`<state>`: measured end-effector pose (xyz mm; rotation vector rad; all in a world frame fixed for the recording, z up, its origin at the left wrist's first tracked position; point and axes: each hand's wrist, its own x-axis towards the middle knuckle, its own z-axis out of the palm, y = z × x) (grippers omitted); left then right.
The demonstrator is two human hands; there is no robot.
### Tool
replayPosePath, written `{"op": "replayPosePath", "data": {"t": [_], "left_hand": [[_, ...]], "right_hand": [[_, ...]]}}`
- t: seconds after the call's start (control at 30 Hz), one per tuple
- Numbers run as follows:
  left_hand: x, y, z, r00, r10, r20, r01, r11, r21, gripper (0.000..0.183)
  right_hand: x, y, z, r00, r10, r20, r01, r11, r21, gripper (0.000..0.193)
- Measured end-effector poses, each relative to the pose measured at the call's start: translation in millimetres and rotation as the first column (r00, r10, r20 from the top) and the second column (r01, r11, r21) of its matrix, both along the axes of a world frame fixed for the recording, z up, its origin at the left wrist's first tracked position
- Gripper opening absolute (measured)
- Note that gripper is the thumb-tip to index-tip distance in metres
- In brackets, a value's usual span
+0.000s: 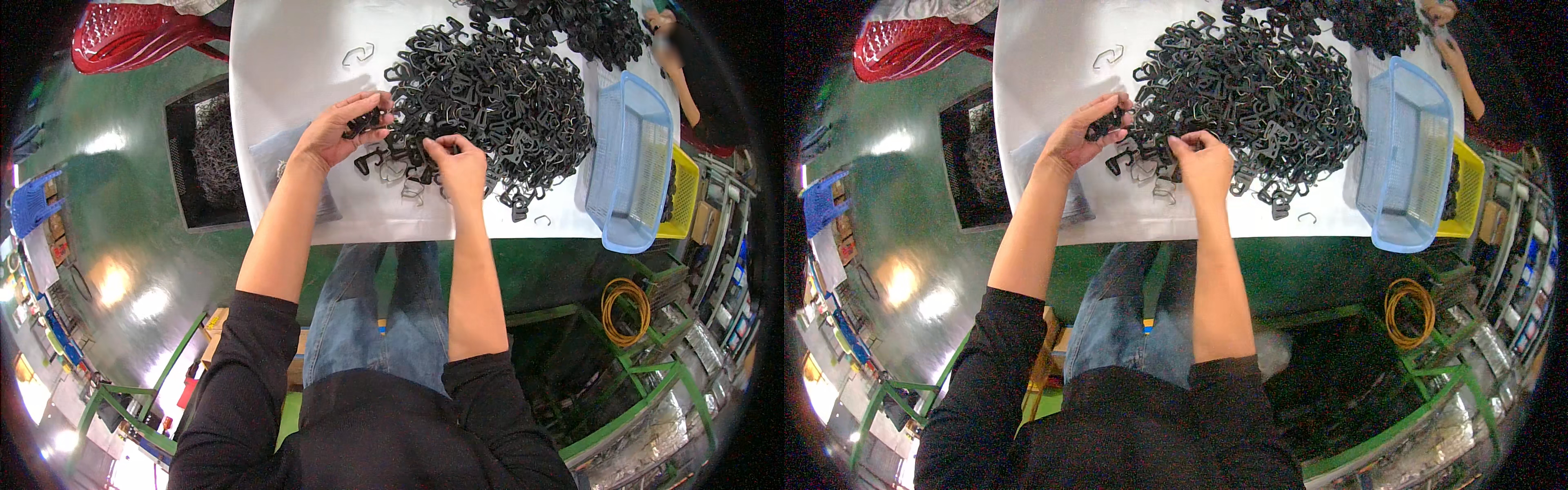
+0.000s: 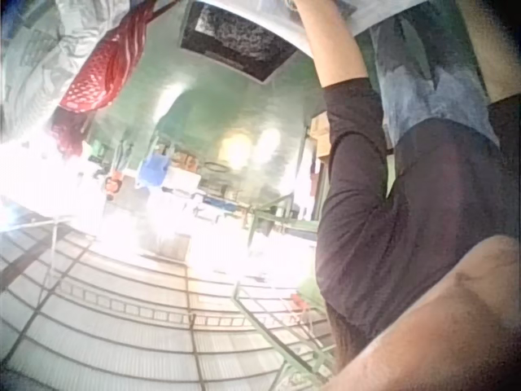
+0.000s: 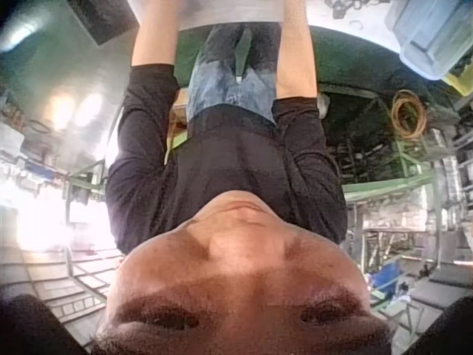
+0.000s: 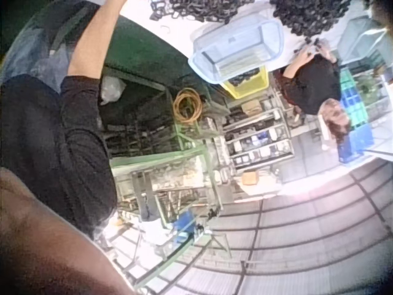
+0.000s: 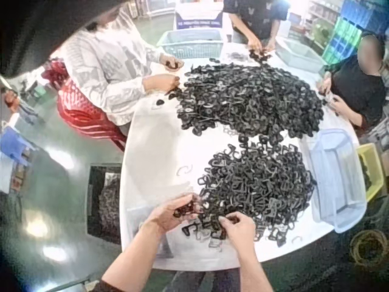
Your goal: The person sorts small black plastic clips from a large pile on a table into a blue basket. They handle the clips by hand, picking them up and placing them into the basket repeatedly.
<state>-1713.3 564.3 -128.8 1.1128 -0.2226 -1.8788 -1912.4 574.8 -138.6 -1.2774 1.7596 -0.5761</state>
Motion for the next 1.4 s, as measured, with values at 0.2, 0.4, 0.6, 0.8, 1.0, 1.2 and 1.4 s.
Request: {"op": "replayPosePath", "data": {"t": [0.2, 0.4, 0.6, 0.8, 1.0, 1.2, 1.4], "left_hand": [[-20, 2, 12, 0.913, -0.296, 0.283, 0.292, 0.955, 0.057, 0.027], [-81, -8, 36, 0.974, -0.186, 0.128, 0.175, 0.980, 0.097, 0.030], [-225, -46, 63, 0.960, -0.279, -0.034, 0.275, 0.957, -0.088, 0.025], [-402, -69, 79, 0.869, -0.438, 0.229, 0.470, 0.876, -0.107, 0.036], [-365, -73, 57, 0.620, 0.146, 0.771, 0.466, 0.721, -0.512, 0.039], [-269, 19, 18, 0.103, 0.402, 0.910, 0.486, 0.778, -0.399, 0.033], [-257, 54, -14, -0.209, 0.370, 0.905, 0.714, 0.690, -0.117, 0.050]], "right_hand": [[-34, -5, 24, 0.620, -0.375, 0.689, 0.112, 0.912, 0.395, 0.018], [-74, 1, 36, -0.085, -0.297, 0.951, 0.031, 0.953, 0.301, 0.017], [-188, -22, 76, 0.196, -0.294, 0.936, 0.317, 0.922, 0.223, 0.017], [-320, -47, 68, 0.655, -0.573, 0.494, 0.616, 0.783, 0.091, 0.033], [-328, -40, 67, 0.856, -0.388, -0.342, 0.125, 0.797, -0.592, 0.040], [-225, 18, 56, 0.965, 0.101, -0.244, -0.171, 0.943, -0.285, 0.047], [-190, -4, 16, 0.931, 0.109, -0.349, -0.124, 0.992, -0.019, 0.095]]}}
